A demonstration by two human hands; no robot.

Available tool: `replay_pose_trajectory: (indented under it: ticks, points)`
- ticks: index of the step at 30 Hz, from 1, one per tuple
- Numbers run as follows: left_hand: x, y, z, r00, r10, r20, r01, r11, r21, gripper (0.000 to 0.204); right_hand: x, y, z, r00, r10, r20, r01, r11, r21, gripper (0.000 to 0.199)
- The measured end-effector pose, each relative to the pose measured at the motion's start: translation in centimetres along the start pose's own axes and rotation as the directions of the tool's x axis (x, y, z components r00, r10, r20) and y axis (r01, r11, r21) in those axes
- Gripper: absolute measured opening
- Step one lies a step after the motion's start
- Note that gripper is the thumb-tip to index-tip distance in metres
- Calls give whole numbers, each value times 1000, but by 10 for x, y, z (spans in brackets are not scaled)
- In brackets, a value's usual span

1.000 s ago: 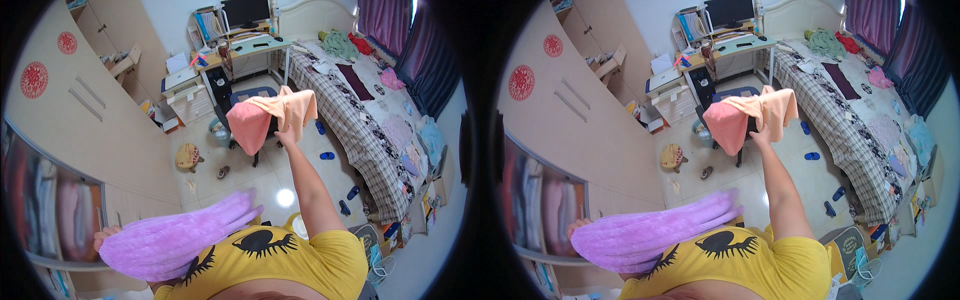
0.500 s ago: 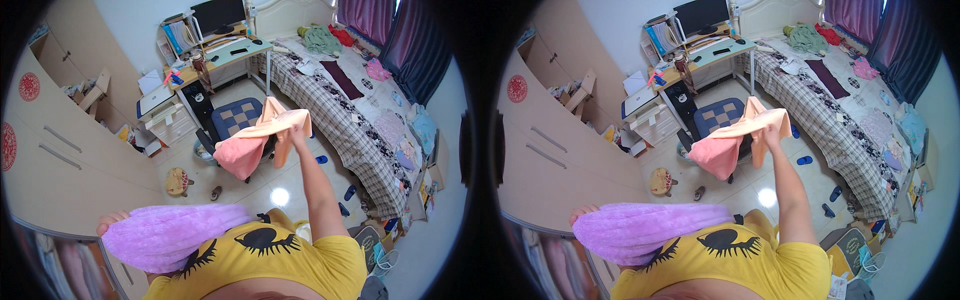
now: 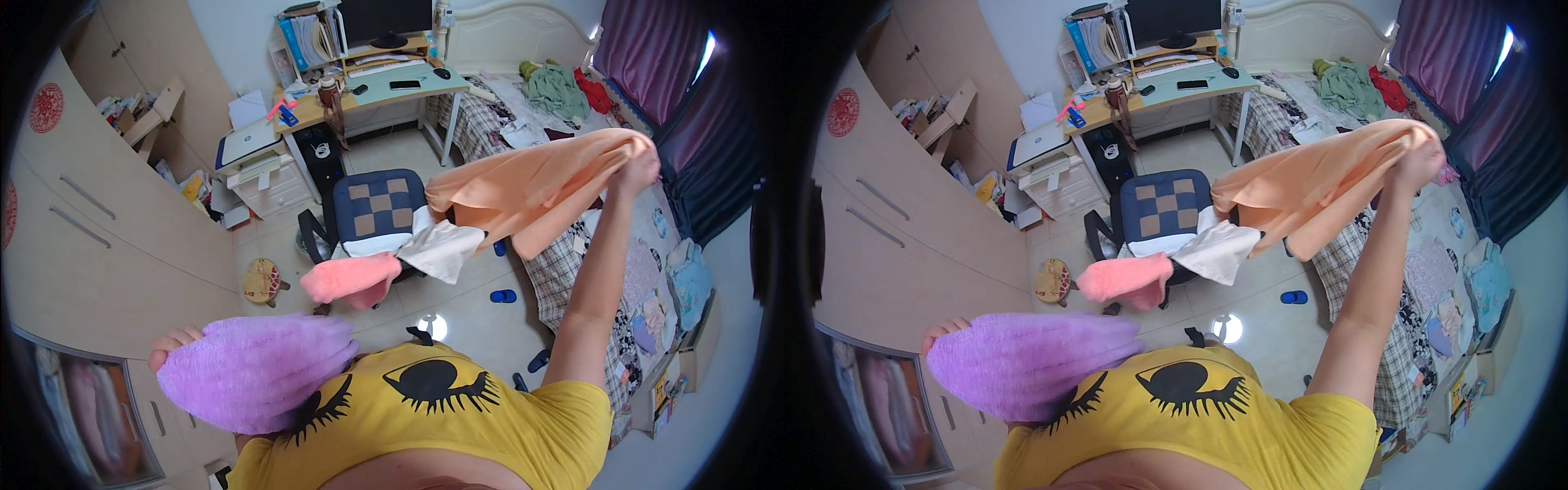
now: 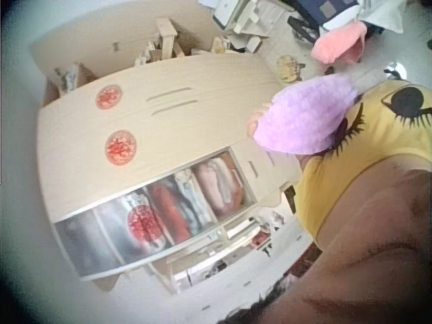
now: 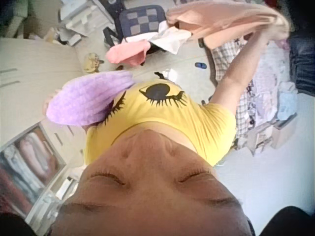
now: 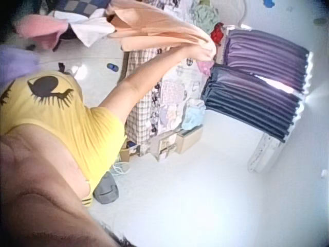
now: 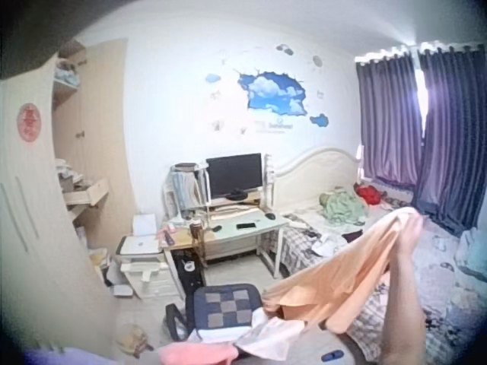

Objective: The person folds several pieces of clothing, including a patterned garment, a purple towel, a peach towel, a white shirt, and a pink towel. They fold each item by hand and place them on a chair or hang them on a rack in the bathroom.

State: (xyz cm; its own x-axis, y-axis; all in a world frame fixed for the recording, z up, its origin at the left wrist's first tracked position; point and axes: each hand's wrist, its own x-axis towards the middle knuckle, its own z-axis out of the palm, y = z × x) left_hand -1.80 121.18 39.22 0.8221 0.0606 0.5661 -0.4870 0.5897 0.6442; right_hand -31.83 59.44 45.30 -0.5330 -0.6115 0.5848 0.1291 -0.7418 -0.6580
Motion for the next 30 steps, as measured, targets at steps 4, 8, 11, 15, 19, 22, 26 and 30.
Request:
replay_pose_trajectory:
  ticks: [4, 8, 11, 15, 19, 22, 26, 30]
  points:
    - [-25, -30, 62, 996, -22, 82, 27, 997, -66, 5, 52, -60, -27, 984, -103, 143, 90, 992, 94, 23]
    - [-38, -38, 82, 937, -14, 349, 127, 944, -303, 18, 55, -65, -5, 993, -100, 55, 101, 995, -9, 27]
    - [-29, -53, 87, 846, 54, 531, 136, 940, -312, 16, 59, -72, -2, 992, -69, 109, 58, 993, 101, 29]
    - [-52, -73, 162, 912, 72, 404, 116, 899, -423, 14, 45, -109, 3, 983, -65, 174, 23, 972, 235, 31]
    - [-91, -50, 214, 660, -509, 552, 562, 823, 86, 12, 21, -151, -9, 974, -57, 217, -25, 934, 357, 31]
    - [-104, -74, 234, 199, -467, 861, 794, 592, 137, 43, -11, -175, -33, 941, -95, 325, -61, 897, 437, 32]
    - [-166, -133, 255, -107, -433, 895, 881, 376, 287, 87, -41, -217, -93, 812, -147, 565, -178, 859, 479, 33]
    - [-246, -154, 244, 84, -549, 832, 763, 572, 300, 76, -61, -218, -161, 372, -135, 918, -570, 748, 341, 35]
